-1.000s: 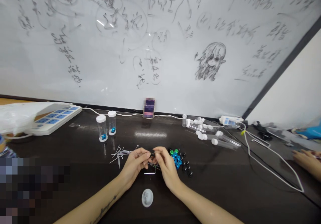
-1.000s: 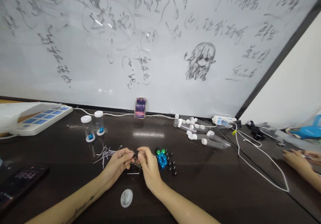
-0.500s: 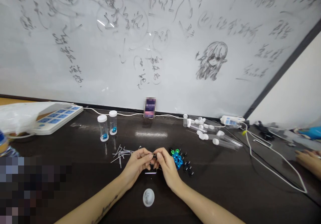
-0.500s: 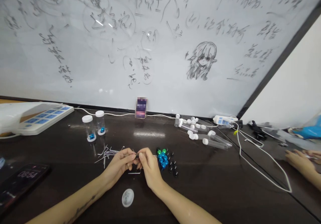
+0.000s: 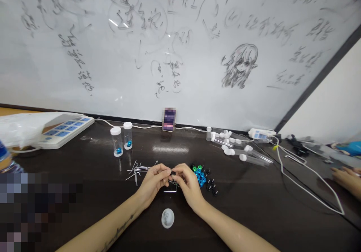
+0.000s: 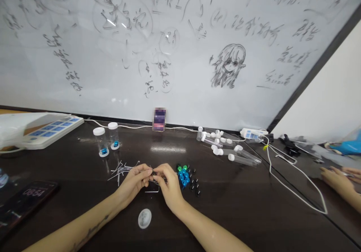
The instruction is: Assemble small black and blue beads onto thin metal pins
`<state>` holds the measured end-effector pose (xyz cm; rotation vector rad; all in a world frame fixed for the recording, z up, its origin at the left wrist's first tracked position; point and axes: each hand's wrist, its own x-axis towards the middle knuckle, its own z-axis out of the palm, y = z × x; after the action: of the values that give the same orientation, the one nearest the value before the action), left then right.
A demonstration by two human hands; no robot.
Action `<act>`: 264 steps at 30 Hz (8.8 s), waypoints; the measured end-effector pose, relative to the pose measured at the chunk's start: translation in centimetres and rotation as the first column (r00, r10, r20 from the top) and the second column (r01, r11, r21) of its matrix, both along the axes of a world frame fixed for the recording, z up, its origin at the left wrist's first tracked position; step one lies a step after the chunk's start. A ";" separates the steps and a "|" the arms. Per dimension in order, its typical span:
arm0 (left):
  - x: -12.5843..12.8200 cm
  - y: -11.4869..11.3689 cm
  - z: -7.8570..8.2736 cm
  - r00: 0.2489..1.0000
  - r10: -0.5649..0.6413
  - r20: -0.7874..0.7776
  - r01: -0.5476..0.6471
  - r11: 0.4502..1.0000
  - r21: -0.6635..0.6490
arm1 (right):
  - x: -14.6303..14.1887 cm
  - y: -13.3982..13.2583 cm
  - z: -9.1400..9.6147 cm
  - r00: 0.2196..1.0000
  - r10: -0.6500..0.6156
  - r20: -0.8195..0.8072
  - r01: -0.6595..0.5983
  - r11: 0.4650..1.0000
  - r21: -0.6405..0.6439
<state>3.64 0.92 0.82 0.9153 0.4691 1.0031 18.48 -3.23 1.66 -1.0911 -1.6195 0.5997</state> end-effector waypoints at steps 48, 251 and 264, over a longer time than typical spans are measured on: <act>0.1 -0.2 0.2 0.999 -0.048 -0.008 0.048 0.999 0.010 | -0.2 0.2 -0.2 0.984 0.033 -0.173 -0.065 0.981 -0.183; 0.0 -0.1 0.4 1.000 -0.006 -0.006 0.006 1.000 -0.019 | -0.1 0.1 0.0 0.997 0.000 -0.081 -0.009 0.994 -0.111; 0.1 0.0 0.2 1.000 0.004 0.000 -0.004 1.000 -0.028 | 0.2 0.4 -0.9 0.990 0.010 -0.138 -0.030 0.989 -0.146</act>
<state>3.74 0.88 1.03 0.8892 0.4839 0.9983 18.73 -2.87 0.74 -1.1172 -1.4868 0.8016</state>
